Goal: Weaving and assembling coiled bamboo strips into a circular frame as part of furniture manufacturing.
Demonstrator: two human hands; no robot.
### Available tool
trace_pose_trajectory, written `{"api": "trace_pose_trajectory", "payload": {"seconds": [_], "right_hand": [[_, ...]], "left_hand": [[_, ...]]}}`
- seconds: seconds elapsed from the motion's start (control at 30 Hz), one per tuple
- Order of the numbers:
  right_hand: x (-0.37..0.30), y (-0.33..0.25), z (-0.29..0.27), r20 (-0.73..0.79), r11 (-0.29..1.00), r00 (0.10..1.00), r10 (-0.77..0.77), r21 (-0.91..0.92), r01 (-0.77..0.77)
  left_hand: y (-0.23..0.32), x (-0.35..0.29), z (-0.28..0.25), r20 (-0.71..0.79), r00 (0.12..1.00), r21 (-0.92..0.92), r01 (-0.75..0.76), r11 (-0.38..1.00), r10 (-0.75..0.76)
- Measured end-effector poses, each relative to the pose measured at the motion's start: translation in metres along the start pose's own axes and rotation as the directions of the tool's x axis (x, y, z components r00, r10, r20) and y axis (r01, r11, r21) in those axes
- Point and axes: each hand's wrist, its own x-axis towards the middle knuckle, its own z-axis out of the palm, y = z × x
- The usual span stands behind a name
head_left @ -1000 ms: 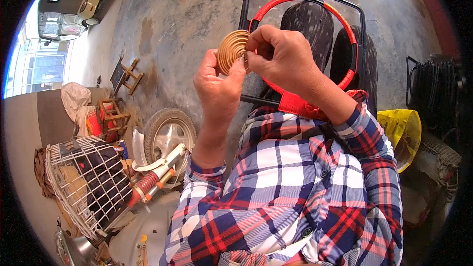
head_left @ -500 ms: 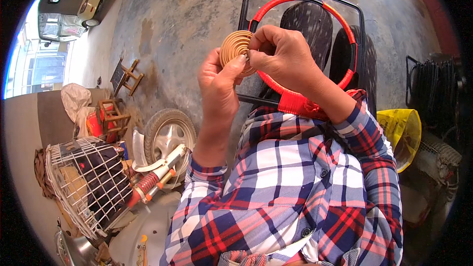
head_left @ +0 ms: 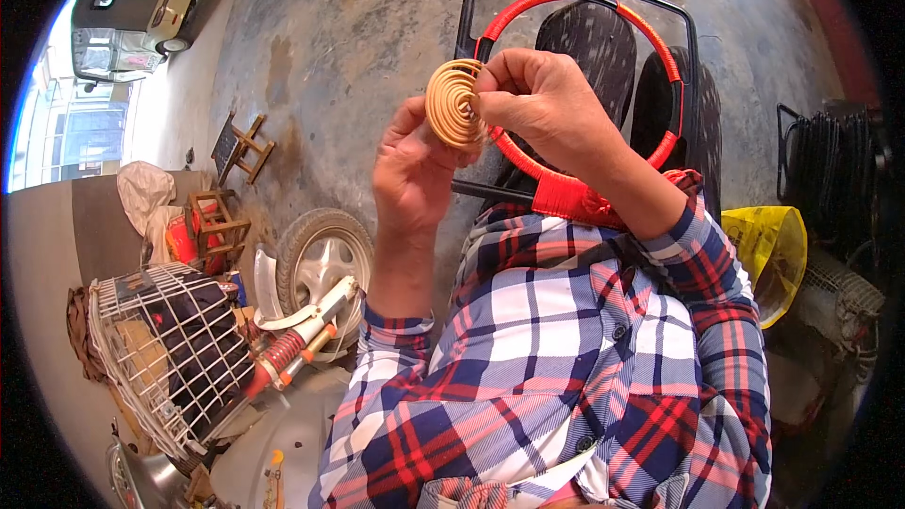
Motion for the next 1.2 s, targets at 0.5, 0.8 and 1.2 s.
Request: {"api": "trace_pose_trajectory", "payload": {"seconds": [0.5,0.8,1.2], "right_hand": [[-0.016,-0.015,0.008,-0.14,0.742,0.937,-0.319,-0.652,0.155],[-0.016,-0.017,0.007,-0.093,0.793,0.958,-0.27,-0.585,0.167],[-0.009,-0.013,0.007,-0.067,0.818,0.977,-0.203,-0.561,0.131]], "left_hand": [[-0.007,0.003,0.003,-0.075,0.997,0.151,-0.013,0.988,0.025],[-0.005,0.012,-0.003,-0.039,0.994,0.288,-0.089,0.953,0.104],[0.004,0.005,-0.005,-0.044,0.996,0.331,-0.054,0.942,0.073]]}}
